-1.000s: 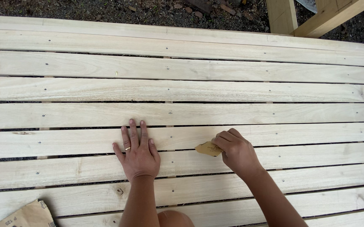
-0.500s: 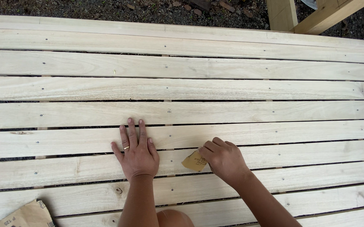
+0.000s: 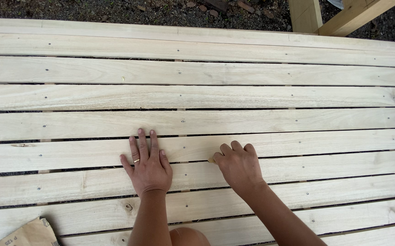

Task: The person sands the slatted wooden surface of a furniture frame by hand, rubbing sandpaper back and forth across the wood slats while steadying the frame with the other hand. They switch between sandpaper sheets and a black sanding pad, working over different sections of the slats and edges.

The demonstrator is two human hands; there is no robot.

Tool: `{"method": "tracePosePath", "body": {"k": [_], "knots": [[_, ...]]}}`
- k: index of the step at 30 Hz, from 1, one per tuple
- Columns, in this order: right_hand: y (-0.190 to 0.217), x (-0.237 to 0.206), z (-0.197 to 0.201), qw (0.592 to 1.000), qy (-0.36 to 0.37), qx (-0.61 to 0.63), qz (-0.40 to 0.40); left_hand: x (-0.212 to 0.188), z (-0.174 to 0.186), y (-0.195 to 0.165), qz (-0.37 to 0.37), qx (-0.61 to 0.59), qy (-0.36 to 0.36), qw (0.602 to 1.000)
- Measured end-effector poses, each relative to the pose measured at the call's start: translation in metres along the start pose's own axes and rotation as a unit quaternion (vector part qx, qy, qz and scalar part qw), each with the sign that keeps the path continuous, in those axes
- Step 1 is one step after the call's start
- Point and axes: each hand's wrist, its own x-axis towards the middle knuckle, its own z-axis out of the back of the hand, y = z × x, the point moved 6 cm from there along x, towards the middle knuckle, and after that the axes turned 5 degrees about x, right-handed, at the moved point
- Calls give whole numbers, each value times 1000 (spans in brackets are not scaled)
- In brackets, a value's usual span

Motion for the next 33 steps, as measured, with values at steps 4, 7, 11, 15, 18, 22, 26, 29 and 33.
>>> {"method": "tracePosePath", "body": {"k": [4,7,11,15,18,22,26,29,33], "knots": [[-3,0,-10,1000,7,-12,20,0,0,0,2,3,5,1000],[2,-12,-1,983,-100,-9,151,0,1,0,3,3,11,1000],[-24,-23,-12,992,27,-53,114,0,1,0,1,-4,6,1000],[-32,-24,-6,994,-14,21,103,-2,2,-1,-2,-10,-7,1000],[-22,-21,-9,989,-58,42,133,-1,1,0,3,-20,-3,1000],[-24,-21,-21,990,-42,36,131,-1,1,0,1,-8,-4,1000],[-45,-27,-25,994,-17,57,97,-2,0,-1,0,0,-4,1000],[-35,-24,-32,992,-5,36,119,-1,0,-1,1,-6,-5,1000],[-28,-25,-27,986,-40,60,153,-2,-1,-1,0,-6,-4,1000]]}}
